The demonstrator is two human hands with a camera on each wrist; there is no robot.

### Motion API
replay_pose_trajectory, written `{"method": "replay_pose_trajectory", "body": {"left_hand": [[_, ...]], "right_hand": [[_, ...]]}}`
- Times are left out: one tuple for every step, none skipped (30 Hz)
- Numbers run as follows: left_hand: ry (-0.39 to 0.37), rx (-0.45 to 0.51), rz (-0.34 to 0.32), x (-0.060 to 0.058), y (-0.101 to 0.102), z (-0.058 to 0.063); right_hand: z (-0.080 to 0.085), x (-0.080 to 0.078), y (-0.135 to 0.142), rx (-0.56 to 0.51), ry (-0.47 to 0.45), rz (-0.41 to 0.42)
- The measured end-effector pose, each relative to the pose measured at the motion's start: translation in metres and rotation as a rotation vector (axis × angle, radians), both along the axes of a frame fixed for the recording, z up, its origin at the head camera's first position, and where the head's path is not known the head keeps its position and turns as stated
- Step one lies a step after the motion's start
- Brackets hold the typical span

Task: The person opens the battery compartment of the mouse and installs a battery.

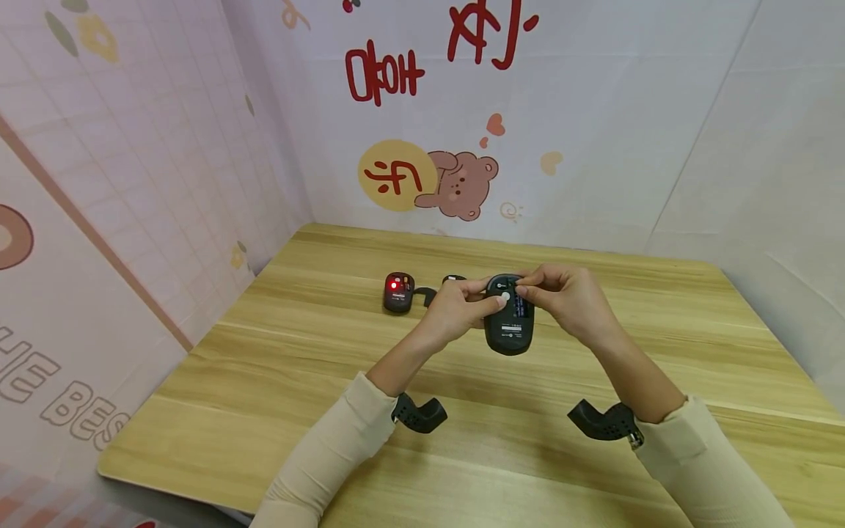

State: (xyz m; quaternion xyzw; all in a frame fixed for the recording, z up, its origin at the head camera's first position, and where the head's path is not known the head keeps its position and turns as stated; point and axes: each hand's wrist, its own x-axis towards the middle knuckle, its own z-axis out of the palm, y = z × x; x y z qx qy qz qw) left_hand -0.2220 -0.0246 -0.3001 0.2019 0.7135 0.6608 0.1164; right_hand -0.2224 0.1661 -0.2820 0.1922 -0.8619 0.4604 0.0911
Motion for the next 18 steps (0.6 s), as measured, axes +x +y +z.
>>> {"method": "replay_pose_trajectory", "body": {"left_hand": [[-0.002, 0.003, -0.001, -0.0025, 0.0004, -0.003], [-0.003, 0.005, -0.001, -0.0052, 0.0008, -0.0061], [-0.003, 0.011, 0.0, -0.0065, 0.001, -0.0079], [-0.003, 0.012, 0.004, -0.0071, 0.0012, -0.0087], [-0.002, 0.013, 0.007, -0.0074, 0.0014, -0.0092], [-0.001, 0.013, 0.009, -0.0075, 0.0015, -0.0095], [0.002, 0.012, 0.012, -0.0077, 0.0015, -0.01], [0.003, 0.012, 0.015, -0.0077, 0.0016, -0.0104], [0.004, 0.012, 0.017, -0.0076, 0.0016, -0.0106], [0.006, 0.01, 0.02, -0.0072, 0.0017, -0.0104], [0.007, 0.012, 0.02, -0.0068, 0.0017, -0.0104], [0.008, 0.014, 0.021, -0.0067, 0.0018, -0.0104], [0.009, 0.015, 0.022, -0.0066, 0.002, -0.0104], [0.007, 0.017, 0.024, -0.0064, 0.0022, -0.0103], [0.008, 0.019, 0.023, -0.0063, 0.0023, -0.0102], [0.006, 0.022, 0.022, -0.0063, 0.0026, -0.0102], [0.006, 0.023, 0.02, -0.0063, 0.0028, -0.0103], [0.005, 0.024, 0.019, -0.0063, 0.0029, -0.0102]], "right_hand": [[0.0001, 0.0001, 0.0, -0.002, -0.003, 0.001], [0.0, 0.0001, 0.0, -0.002, -0.005, 0.0], [-0.0001, 0.0, 0.0003, 0.0, -0.007, 0.001], [-0.0001, 0.0, 0.0003, 0.001, -0.009, -0.001], [-0.0001, -0.0001, 0.0004, 0.002, -0.01, -0.001], [-0.0003, -0.0003, 0.0006, 0.003, -0.012, -0.002], [-0.0003, -0.0004, 0.0008, 0.005, -0.013, -0.003], [-0.0003, -0.0006, 0.0011, 0.007, -0.014, -0.004], [-0.0004, -0.0007, 0.0012, 0.006, -0.015, -0.004], [-0.0005, -0.0008, 0.0012, 0.004, -0.016, -0.004], [-0.0006, -0.001, 0.0013, 0.002, -0.018, -0.004], [-0.0007, -0.0011, 0.0013, -0.001, -0.019, -0.004], [-0.0007, -0.0011, 0.0012, -0.004, -0.021, -0.005], [-0.0007, -0.0011, 0.0012, -0.006, -0.021, -0.006], [-0.0008, -0.0013, 0.0012, -0.01, -0.022, -0.006], [-0.0008, -0.0012, 0.0012, -0.014, -0.024, -0.007], [-0.0008, -0.001, 0.0011, -0.016, -0.025, -0.008], [-0.0008, -0.0008, 0.0011, -0.018, -0.026, -0.009]]}}
